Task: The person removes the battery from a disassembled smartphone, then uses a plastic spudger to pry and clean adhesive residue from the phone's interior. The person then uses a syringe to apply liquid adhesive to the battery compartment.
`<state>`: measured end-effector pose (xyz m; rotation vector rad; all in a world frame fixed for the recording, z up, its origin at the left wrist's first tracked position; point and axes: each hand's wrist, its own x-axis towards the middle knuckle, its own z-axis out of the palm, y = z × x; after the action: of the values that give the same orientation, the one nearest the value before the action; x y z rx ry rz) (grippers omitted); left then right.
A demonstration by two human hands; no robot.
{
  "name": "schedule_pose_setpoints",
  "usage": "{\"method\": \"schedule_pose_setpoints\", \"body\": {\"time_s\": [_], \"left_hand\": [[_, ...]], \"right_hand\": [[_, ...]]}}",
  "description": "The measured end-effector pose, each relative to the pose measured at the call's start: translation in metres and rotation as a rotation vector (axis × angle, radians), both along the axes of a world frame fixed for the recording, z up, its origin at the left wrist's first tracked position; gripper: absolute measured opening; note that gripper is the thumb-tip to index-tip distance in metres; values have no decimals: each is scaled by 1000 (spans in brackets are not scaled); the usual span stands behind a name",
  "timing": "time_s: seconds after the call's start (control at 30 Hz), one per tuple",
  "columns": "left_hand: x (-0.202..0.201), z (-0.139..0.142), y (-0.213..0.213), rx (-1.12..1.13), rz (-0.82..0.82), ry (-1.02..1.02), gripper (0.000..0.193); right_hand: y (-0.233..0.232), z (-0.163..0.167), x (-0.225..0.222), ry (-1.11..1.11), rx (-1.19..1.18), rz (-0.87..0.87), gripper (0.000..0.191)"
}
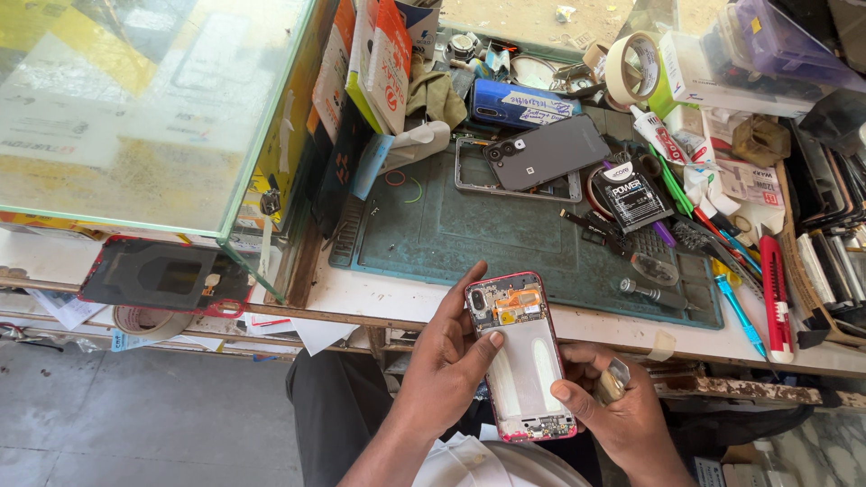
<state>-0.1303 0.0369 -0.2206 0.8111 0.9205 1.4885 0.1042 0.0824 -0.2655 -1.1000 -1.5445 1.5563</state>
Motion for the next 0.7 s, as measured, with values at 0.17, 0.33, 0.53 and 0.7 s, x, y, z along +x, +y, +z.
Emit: {"method": "schedule_pose_setpoints", "body": {"time_s": [0.17, 0.33, 0.53, 0.7], "left_hand": [[0, 0, 0, -9, 2, -17, 75], [1, -1, 0, 3, 8, -17, 75], [1, -1, -1, 19, 8, -4, 75], [1, -1, -2, 19, 13, 12, 75]], "right_hand": [[0, -1, 0, -27, -41, -30, 40], [0, -2, 1, -50, -70, -39, 42], [1, -3, 3, -42, -41, -17, 42], [1, -3, 2, -39, -51, -17, 41]]}}
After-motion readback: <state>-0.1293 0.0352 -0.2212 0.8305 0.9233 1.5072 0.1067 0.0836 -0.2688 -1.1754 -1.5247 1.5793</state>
